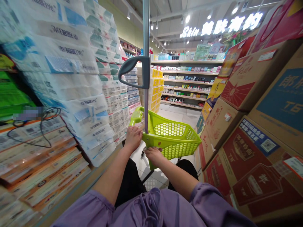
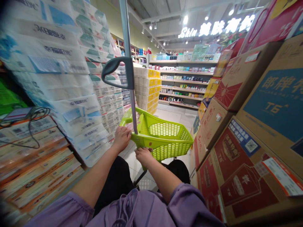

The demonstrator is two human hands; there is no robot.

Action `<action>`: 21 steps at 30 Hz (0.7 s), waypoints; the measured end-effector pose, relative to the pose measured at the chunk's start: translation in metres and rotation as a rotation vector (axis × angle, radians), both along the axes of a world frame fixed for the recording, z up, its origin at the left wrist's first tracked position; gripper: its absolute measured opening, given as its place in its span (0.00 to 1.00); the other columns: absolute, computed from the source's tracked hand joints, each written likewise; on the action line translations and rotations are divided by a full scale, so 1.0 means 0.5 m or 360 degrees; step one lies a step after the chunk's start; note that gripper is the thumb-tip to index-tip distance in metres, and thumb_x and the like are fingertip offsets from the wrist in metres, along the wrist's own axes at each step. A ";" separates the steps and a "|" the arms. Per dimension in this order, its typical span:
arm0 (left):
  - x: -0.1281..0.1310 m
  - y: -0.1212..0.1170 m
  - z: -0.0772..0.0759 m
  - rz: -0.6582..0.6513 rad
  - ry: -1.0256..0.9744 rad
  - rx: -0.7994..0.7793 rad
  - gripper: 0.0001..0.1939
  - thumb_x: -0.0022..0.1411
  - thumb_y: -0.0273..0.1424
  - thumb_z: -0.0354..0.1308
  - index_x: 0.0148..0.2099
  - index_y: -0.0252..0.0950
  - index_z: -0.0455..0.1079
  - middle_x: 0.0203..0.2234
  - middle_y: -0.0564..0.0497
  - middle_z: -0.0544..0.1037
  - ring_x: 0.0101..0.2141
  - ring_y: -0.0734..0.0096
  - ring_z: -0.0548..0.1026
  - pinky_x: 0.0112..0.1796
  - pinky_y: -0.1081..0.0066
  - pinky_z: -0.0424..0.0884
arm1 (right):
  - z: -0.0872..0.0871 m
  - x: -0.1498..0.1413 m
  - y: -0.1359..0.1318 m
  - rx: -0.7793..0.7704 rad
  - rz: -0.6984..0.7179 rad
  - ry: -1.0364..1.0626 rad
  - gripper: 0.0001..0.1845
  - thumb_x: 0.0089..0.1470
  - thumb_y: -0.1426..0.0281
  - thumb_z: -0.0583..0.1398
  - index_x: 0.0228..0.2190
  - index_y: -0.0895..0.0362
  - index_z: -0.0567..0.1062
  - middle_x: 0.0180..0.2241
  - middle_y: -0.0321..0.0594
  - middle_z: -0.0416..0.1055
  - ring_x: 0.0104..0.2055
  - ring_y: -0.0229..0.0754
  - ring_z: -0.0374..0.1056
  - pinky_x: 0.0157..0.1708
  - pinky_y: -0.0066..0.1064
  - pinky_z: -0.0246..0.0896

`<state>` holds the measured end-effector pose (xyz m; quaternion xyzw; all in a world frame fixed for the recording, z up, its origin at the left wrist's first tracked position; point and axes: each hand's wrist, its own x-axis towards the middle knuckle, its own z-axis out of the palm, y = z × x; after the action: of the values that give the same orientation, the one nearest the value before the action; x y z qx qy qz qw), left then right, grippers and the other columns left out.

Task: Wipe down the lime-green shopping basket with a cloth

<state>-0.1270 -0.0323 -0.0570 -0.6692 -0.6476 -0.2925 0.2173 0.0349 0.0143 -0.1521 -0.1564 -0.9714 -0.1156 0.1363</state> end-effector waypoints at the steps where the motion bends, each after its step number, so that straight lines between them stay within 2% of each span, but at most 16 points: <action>1: 0.000 0.000 0.000 0.0002 -0.0004 0.0001 0.12 0.66 0.32 0.45 0.35 0.39 0.70 0.35 0.47 0.71 0.44 0.59 0.65 0.54 0.52 0.57 | -0.005 -0.002 0.002 0.0010 -0.0001 0.0018 0.07 0.57 0.73 0.58 0.38 0.58 0.76 0.41 0.45 0.72 0.42 0.45 0.64 0.39 0.37 0.62; 5: -0.004 0.002 -0.003 -0.0004 -0.0008 0.0000 0.13 0.66 0.32 0.45 0.36 0.39 0.70 0.35 0.48 0.71 0.44 0.59 0.65 0.55 0.52 0.57 | -0.009 -0.007 0.010 0.0082 0.0042 0.0150 0.13 0.59 0.72 0.57 0.46 0.59 0.72 0.47 0.48 0.70 0.46 0.47 0.63 0.43 0.39 0.61; 9: -0.005 0.003 -0.004 -0.0021 -0.0040 -0.0011 0.13 0.66 0.32 0.44 0.36 0.39 0.70 0.36 0.48 0.71 0.45 0.59 0.65 0.55 0.51 0.55 | -0.010 -0.003 0.008 0.0040 0.0032 0.0087 0.09 0.57 0.72 0.58 0.40 0.58 0.75 0.45 0.47 0.72 0.44 0.46 0.64 0.42 0.38 0.62; 11: -0.004 0.002 -0.004 -0.0026 -0.0046 -0.0007 0.12 0.66 0.32 0.45 0.37 0.40 0.70 0.36 0.47 0.71 0.45 0.58 0.65 0.55 0.51 0.55 | -0.002 -0.001 0.003 0.0062 0.0027 0.0104 0.09 0.58 0.72 0.57 0.41 0.58 0.75 0.46 0.47 0.71 0.44 0.46 0.64 0.42 0.38 0.62; 15: -0.005 0.001 -0.003 -0.0019 0.0008 0.0010 0.13 0.66 0.32 0.44 0.36 0.39 0.70 0.34 0.47 0.71 0.44 0.58 0.65 0.54 0.51 0.56 | 0.027 -0.001 -0.002 0.0143 0.0059 0.0262 0.15 0.61 0.71 0.54 0.48 0.57 0.71 0.51 0.47 0.68 0.46 0.46 0.63 0.45 0.40 0.61; 17: -0.005 0.001 -0.002 -0.0016 0.0025 0.0015 0.13 0.66 0.32 0.44 0.36 0.39 0.70 0.34 0.47 0.71 0.44 0.59 0.65 0.55 0.52 0.56 | 0.030 0.001 0.000 0.0112 0.0070 0.0256 0.15 0.60 0.71 0.55 0.48 0.57 0.72 0.50 0.47 0.69 0.47 0.47 0.63 0.46 0.40 0.60; 21: -0.004 0.000 0.000 -0.0027 0.0006 -0.0015 0.13 0.66 0.32 0.44 0.36 0.39 0.70 0.34 0.48 0.71 0.44 0.59 0.66 0.54 0.52 0.57 | 0.011 0.011 0.004 0.0024 0.0072 0.0139 0.12 0.58 0.72 0.58 0.43 0.56 0.74 0.46 0.45 0.72 0.45 0.46 0.64 0.43 0.37 0.61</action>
<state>-0.1293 -0.0322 -0.0570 -0.6762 -0.6430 -0.2900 0.2127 0.0403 0.0163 -0.1469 -0.1383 -0.9669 -0.1130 0.1823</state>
